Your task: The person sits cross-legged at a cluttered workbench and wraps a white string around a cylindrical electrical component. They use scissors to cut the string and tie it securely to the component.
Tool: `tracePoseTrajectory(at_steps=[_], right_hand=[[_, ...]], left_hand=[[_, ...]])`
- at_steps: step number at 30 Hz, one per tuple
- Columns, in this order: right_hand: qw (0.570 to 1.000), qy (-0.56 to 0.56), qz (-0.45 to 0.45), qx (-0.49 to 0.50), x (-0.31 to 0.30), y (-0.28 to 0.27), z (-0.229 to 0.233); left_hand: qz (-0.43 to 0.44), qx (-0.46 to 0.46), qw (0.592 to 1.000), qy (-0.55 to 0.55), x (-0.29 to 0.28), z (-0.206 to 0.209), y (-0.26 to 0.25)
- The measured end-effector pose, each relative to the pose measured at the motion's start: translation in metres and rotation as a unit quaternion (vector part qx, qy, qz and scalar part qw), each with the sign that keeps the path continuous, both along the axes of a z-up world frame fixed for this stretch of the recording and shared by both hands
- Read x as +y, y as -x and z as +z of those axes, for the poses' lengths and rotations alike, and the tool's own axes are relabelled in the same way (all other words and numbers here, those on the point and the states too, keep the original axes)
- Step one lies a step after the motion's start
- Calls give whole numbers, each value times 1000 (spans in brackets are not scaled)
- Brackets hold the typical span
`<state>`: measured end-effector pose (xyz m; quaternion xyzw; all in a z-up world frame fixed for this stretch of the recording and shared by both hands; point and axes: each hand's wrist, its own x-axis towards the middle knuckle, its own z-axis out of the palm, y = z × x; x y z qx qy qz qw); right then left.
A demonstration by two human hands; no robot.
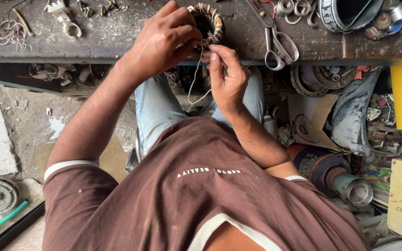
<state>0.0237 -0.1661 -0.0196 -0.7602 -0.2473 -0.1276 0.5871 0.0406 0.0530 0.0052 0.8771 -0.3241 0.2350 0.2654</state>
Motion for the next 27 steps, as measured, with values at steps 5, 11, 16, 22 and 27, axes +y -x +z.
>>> tracePoseTrajectory(at_steps=[5,11,16,22,27], right_hand=[[999,22,-24,-12,-1,-1,0],[995,-71,-9,67,3,-6,-3],[998,-43,2,48,0,-9,-6],[994,-60,20,94,0,-10,-4],[988,-39,32,146,-4,-25,2]], left_hand=[[-13,14,999,-42,1,5,-11],[-12,-4,996,-92,-4,12,-14],[-2,-49,996,-68,-3,-2,-2],[27,-63,997,-34,-7,-20,2],[37,-43,997,48,-6,-21,4]])
